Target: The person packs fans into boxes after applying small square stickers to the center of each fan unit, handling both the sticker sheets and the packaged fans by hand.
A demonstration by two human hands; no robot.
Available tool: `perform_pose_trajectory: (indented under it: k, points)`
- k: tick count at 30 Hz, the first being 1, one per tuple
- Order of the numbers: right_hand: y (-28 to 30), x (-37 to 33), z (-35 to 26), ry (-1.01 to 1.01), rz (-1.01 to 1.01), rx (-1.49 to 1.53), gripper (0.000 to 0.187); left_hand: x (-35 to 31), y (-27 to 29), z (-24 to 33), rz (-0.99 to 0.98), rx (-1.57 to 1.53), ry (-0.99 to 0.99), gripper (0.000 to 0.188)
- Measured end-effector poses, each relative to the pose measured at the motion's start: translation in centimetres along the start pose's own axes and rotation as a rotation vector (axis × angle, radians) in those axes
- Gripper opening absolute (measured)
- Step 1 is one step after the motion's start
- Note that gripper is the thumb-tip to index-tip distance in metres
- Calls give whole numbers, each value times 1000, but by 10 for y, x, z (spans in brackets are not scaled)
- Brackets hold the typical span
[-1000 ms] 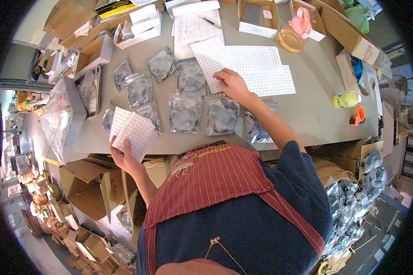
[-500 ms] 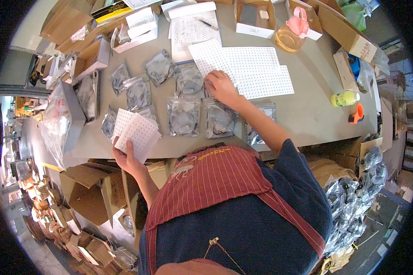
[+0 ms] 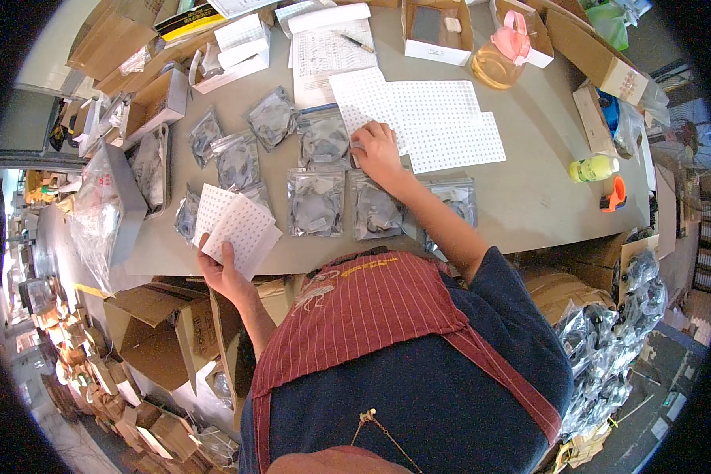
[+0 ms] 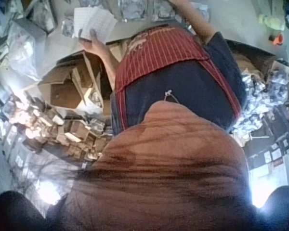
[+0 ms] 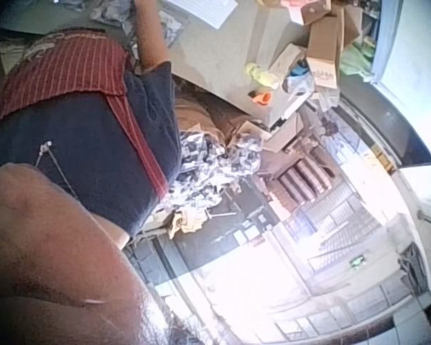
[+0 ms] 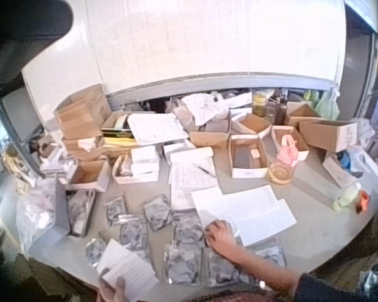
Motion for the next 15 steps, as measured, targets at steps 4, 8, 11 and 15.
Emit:
perform_pose_trajectory:
  k: [4,8,11,15]
  points:
    - [-2,0,3,-41,8,6,24,-1,-1,1,-3,4,2,41]
    - [0,3,3,-71,-33,-3,25,-1,-1,1,-16,17,-1,41]
    - [0,5,3,-101,-89,11,24,-2,1,-1,-10,11,-11,44]
    - [-2,-3,2,-96,-27,-35,39,-5,-5,1,-25,-28,-38,54]
Point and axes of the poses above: each hand's wrist, its own x-axis towards the middle knuckle, its own y-axis out of the back of the hand, z = x × y, the point moved 4 cm from there along x, towards the middle knuckle, and after that the axes turned 14 degrees about -x, right-handed, at the moved point
